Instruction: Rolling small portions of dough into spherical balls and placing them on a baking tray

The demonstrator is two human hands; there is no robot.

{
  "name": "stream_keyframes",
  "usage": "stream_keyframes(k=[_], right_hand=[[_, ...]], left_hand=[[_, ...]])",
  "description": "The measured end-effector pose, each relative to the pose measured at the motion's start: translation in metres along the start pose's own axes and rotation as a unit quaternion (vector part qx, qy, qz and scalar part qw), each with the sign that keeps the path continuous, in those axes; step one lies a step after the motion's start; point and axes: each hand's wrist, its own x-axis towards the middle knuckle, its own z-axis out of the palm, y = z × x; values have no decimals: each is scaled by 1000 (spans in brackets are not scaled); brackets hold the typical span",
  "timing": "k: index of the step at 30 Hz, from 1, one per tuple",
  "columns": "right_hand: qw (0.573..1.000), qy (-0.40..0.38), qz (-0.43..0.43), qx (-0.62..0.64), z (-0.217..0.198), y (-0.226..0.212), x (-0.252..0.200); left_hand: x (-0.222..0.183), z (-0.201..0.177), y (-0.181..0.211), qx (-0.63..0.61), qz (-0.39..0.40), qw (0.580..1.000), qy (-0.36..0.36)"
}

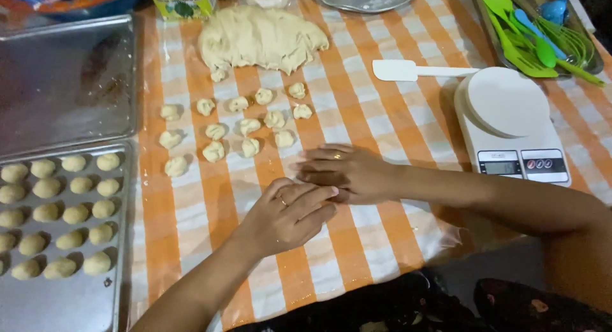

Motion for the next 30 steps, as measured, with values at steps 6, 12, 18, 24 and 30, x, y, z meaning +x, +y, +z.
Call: stream_keyframes(k=[6,12,18,24,30], right_hand=[[999,24,-30,-6,17,-9,3],[998,-9,-66,7,17,-42,-5],[999,-21,-3,38,-21,-19,-36],[982,-17,159,98,9,12,-16],[701,-76,-108,-701,37,-26,11]], left_hand=[[0,0,4,11,26,999,19],[7,-11,11,-10,56,998,14],[5,-16,0,-15,153,986,-68],[8,-16,0,13,158,986,-55],[8,-15,-1,-13,161,986,-43]])
